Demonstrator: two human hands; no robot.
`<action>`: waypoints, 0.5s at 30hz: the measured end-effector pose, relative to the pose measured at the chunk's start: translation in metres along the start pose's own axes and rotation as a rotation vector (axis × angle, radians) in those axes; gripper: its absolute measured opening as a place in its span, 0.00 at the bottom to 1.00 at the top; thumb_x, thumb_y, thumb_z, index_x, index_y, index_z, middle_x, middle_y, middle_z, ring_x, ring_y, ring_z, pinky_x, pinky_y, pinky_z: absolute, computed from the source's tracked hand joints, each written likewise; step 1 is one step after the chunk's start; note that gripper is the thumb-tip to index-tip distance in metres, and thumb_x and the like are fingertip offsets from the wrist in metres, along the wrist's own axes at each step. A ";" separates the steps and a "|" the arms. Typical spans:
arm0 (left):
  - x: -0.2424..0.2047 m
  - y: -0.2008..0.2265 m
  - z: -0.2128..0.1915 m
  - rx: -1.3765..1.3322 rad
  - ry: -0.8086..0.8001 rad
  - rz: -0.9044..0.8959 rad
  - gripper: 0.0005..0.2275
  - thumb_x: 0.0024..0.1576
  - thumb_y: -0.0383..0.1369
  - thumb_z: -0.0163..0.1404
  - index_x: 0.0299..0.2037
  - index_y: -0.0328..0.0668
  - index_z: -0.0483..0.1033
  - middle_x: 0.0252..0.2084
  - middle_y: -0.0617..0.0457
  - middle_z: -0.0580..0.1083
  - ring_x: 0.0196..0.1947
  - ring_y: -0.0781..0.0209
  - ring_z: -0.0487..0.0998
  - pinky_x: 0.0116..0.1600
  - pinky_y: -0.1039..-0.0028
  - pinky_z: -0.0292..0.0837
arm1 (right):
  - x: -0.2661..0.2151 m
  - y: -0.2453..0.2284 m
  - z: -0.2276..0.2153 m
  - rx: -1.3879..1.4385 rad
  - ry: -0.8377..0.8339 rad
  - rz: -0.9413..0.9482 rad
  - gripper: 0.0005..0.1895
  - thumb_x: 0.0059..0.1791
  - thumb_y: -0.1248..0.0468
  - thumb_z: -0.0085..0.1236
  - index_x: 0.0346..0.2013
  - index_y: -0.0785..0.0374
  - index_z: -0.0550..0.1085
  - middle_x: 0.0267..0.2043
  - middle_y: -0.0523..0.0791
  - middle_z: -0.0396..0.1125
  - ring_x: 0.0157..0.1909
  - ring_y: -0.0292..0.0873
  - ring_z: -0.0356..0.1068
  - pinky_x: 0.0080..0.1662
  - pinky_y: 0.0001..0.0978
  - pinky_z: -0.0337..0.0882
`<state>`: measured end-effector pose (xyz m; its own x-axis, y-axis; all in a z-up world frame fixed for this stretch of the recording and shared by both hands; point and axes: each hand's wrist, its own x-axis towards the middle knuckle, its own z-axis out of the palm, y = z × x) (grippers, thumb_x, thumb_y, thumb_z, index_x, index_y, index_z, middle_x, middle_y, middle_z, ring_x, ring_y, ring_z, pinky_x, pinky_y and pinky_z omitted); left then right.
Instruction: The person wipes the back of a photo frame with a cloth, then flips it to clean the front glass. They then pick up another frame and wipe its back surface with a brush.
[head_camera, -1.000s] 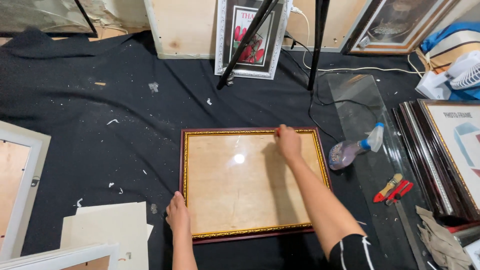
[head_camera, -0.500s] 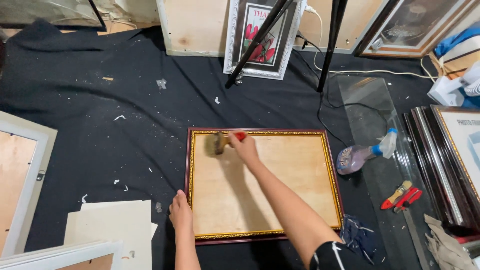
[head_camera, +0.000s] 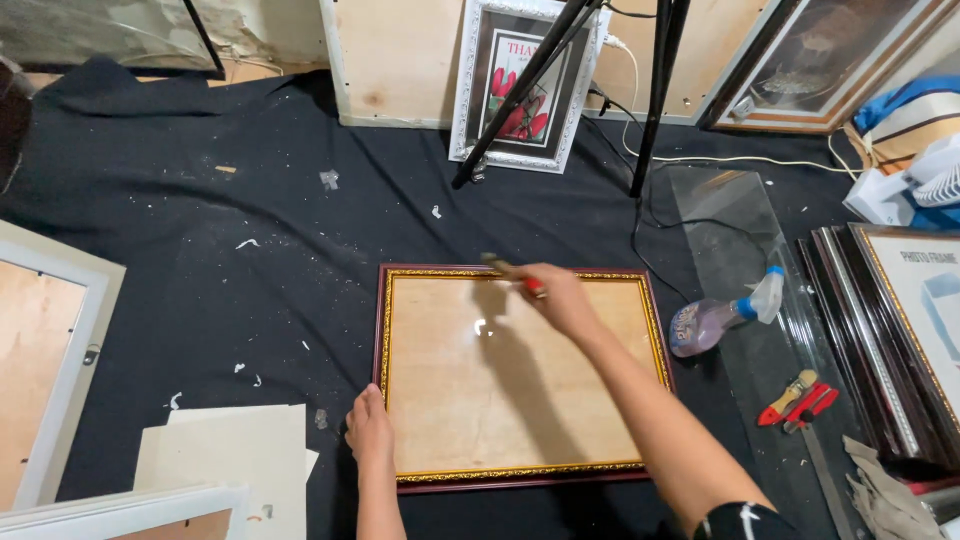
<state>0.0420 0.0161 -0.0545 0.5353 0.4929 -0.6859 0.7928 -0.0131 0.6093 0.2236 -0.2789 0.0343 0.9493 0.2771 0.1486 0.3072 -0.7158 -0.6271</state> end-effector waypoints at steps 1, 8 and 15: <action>0.006 -0.001 0.002 0.000 0.009 0.021 0.31 0.62 0.57 0.26 0.69 0.55 0.67 0.72 0.45 0.63 0.74 0.40 0.55 0.77 0.51 0.42 | 0.006 -0.030 0.024 0.189 -0.047 -0.296 0.16 0.50 0.70 0.64 0.52 0.54 0.79 0.47 0.43 0.78 0.46 0.42 0.76 0.49 0.31 0.70; -0.009 0.006 -0.010 -0.076 0.029 0.028 0.29 0.63 0.53 0.30 0.68 0.49 0.68 0.70 0.45 0.64 0.71 0.43 0.60 0.74 0.55 0.51 | 0.010 -0.048 0.127 -0.026 -0.130 -0.330 0.12 0.51 0.58 0.61 0.50 0.46 0.78 0.53 0.39 0.76 0.48 0.49 0.76 0.39 0.40 0.72; 0.010 -0.007 -0.001 0.015 0.009 0.097 0.28 0.64 0.53 0.29 0.66 0.49 0.70 0.68 0.45 0.68 0.72 0.47 0.60 0.75 0.56 0.47 | -0.034 0.060 -0.036 -0.081 -0.206 -0.023 0.19 0.49 0.59 0.65 0.54 0.39 0.79 0.55 0.33 0.77 0.54 0.37 0.77 0.51 0.28 0.70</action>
<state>0.0413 0.0220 -0.0648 0.6071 0.4964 -0.6205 0.7417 -0.0737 0.6667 0.2124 -0.3540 0.0189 0.9108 0.4129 -0.0022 0.3408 -0.7547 -0.5606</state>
